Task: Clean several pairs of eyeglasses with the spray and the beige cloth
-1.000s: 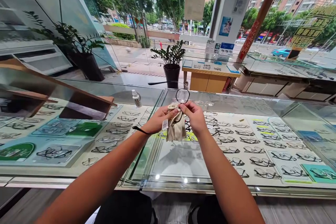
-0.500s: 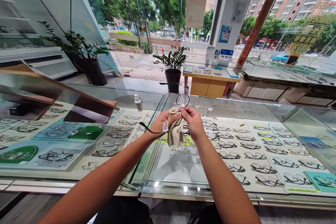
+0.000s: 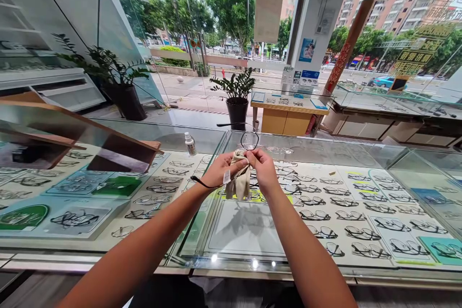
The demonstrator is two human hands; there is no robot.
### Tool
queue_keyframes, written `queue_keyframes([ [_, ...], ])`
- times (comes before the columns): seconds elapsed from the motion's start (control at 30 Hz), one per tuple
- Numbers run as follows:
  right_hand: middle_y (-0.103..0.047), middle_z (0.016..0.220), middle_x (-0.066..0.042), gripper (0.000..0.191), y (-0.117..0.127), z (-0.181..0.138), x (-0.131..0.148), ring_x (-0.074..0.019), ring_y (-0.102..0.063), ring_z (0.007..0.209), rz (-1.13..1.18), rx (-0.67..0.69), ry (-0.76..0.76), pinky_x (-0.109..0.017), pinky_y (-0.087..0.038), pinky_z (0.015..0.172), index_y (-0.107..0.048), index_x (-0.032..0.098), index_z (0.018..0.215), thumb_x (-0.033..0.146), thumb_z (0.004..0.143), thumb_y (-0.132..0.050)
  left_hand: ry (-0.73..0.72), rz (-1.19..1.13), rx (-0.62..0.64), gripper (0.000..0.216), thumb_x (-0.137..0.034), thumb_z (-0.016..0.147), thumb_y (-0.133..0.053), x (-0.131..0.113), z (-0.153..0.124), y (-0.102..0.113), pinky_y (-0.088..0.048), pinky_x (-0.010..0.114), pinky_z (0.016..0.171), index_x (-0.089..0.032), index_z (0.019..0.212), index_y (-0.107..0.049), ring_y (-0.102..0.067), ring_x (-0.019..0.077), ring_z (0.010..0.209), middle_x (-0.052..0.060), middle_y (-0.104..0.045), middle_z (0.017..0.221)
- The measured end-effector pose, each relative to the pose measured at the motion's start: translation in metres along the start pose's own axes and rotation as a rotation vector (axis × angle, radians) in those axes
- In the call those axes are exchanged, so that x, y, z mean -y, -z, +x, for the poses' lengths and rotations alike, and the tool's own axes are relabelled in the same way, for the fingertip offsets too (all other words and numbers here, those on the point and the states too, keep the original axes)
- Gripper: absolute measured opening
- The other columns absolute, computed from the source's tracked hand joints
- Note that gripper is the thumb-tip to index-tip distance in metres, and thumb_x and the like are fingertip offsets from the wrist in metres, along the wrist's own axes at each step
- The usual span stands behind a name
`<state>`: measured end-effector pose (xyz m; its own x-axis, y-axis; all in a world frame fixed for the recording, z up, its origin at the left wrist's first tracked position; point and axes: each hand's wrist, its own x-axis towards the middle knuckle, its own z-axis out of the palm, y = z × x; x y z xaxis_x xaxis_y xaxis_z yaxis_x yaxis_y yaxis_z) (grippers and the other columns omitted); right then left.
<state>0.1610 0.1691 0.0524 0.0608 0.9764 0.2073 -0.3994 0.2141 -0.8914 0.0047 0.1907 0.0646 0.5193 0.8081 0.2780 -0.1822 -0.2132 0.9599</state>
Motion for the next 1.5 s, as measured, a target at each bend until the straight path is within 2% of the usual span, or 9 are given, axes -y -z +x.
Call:
queue_keyframes([
  [0.1,-0.07,0.082,0.0,0.037,0.0,0.0,0.0,-0.0149,-0.053,0.073,-0.031,-0.002,0.024,-0.031,-0.044,0.074,-0.077,0.022,0.085,0.056,0.075,-0.089,-0.005,0.04,0.017,0.047,-0.057,0.082,-0.083,0.002,0.003,0.003,-0.037,0.024,0.063,-0.013,0.082,-0.068,-0.047,0.0122,0.067,0.0,-0.059,0.072],
  [0.23,-0.063,0.073,0.002,0.041,0.005,0.002,0.005,-0.0142,-0.046,0.067,-0.058,-0.026,-0.002,-0.03,-0.038,0.066,-0.076,0.022,0.084,0.059,0.073,-0.089,0.105,0.001,0.091,0.057,-0.068,0.081,-0.079,0.007,0.005,0.012,-0.036,0.024,0.059,-0.013,0.082,-0.067,-0.047,0.0116,0.062,0.0,-0.059,0.069],
  [0.4,-0.06,0.072,0.001,0.041,0.012,0.005,0.015,-0.0136,-0.036,0.064,-0.122,-0.048,0.031,-0.031,-0.03,0.062,-0.077,0.022,0.084,0.06,0.071,-0.088,0.155,-0.124,-0.001,0.06,-0.07,0.084,-0.076,0.004,0.006,0.023,-0.042,0.024,0.062,-0.012,0.095,-0.072,-0.055,0.0124,0.066,0.004,-0.068,0.079],
  [0.57,-0.061,0.073,-0.001,0.04,0.015,0.003,0.025,-0.0154,-0.039,0.067,-0.187,0.059,-0.021,-0.032,-0.029,0.064,-0.079,0.022,0.08,0.06,0.071,-0.088,0.119,-0.224,-0.083,0.06,-0.068,0.074,-0.087,-0.01,0.008,0.034,-0.049,0.024,0.072,-0.011,0.092,-0.074,-0.06,0.0125,0.073,0.004,-0.069,0.08],
  [0.87,-0.071,0.081,-0.003,0.042,0.014,-0.002,0.032,-0.015,-0.04,0.07,-0.299,0.233,-0.151,-0.033,-0.029,0.068,-0.077,0.02,0.074,0.06,0.069,-0.091,0.202,-0.137,0.067,0.057,-0.066,0.079,-0.084,-0.019,0.001,0.046,-0.046,0.025,0.066,-0.011,0.088,-0.073,-0.057,0.0115,0.066,0.004,-0.068,0.075],
  [1.0,-0.065,0.073,-0.001,0.044,0.015,-0.003,0.033,-0.0146,-0.038,0.068,-0.343,0.282,-0.185,-0.032,-0.027,0.068,-0.073,0.02,0.066,0.06,0.068,-0.091,0.221,-0.133,0.04,0.053,-0.057,0.075,-0.09,-0.018,0.001,0.046,-0.048,0.027,0.069,-0.01,0.093,-0.075,-0.065,0.0157,0.074,0.007,-0.073,0.083],
  [1.27,-0.057,0.067,0.001,0.044,0.015,-0.002,0.032,-0.0144,-0.035,0.067,-0.381,0.305,-0.201,-0.032,-0.024,0.067,-0.073,0.021,0.068,0.061,0.067,-0.091,0.252,-0.167,0.078,0.042,-0.038,0.067,-0.098,-0.023,-0.002,0.041,-0.05,0.029,0.074,-0.01,0.089,-0.077,-0.066,0.0164,0.077,0.009,-0.075,0.086],
  [1.37,-0.055,0.064,0.003,0.042,0.014,-0.004,0.029,-0.0144,-0.037,0.066,-0.403,0.348,-0.204,-0.032,-0.026,0.067,-0.072,0.021,0.068,0.059,0.069,-0.089,0.27,-0.127,0.084,0.043,-0.038,0.063,-0.099,-0.019,-0.002,0.038,-0.047,0.028,0.069,-0.01,0.084,-0.074,-0.063,0.0153,0.071,0.007,-0.073,0.08],
  [1.5,-0.057,0.065,0.002,0.042,0.012,-0.005,0.025,-0.0148,-0.04,0.067,-0.409,0.373,-0.214,-0.032,-0.027,0.068,-0.071,0.021,0.067,0.059,0.073,-0.087,0.236,-0.002,0.011,0.047,-0.05,0.065,-0.096,-0.013,-0.001,0.032,-0.036,0.025,0.058,-0.012,0.073,-0.068,-0.051,0.0115,0.06,0.001,-0.063,0.067],
])
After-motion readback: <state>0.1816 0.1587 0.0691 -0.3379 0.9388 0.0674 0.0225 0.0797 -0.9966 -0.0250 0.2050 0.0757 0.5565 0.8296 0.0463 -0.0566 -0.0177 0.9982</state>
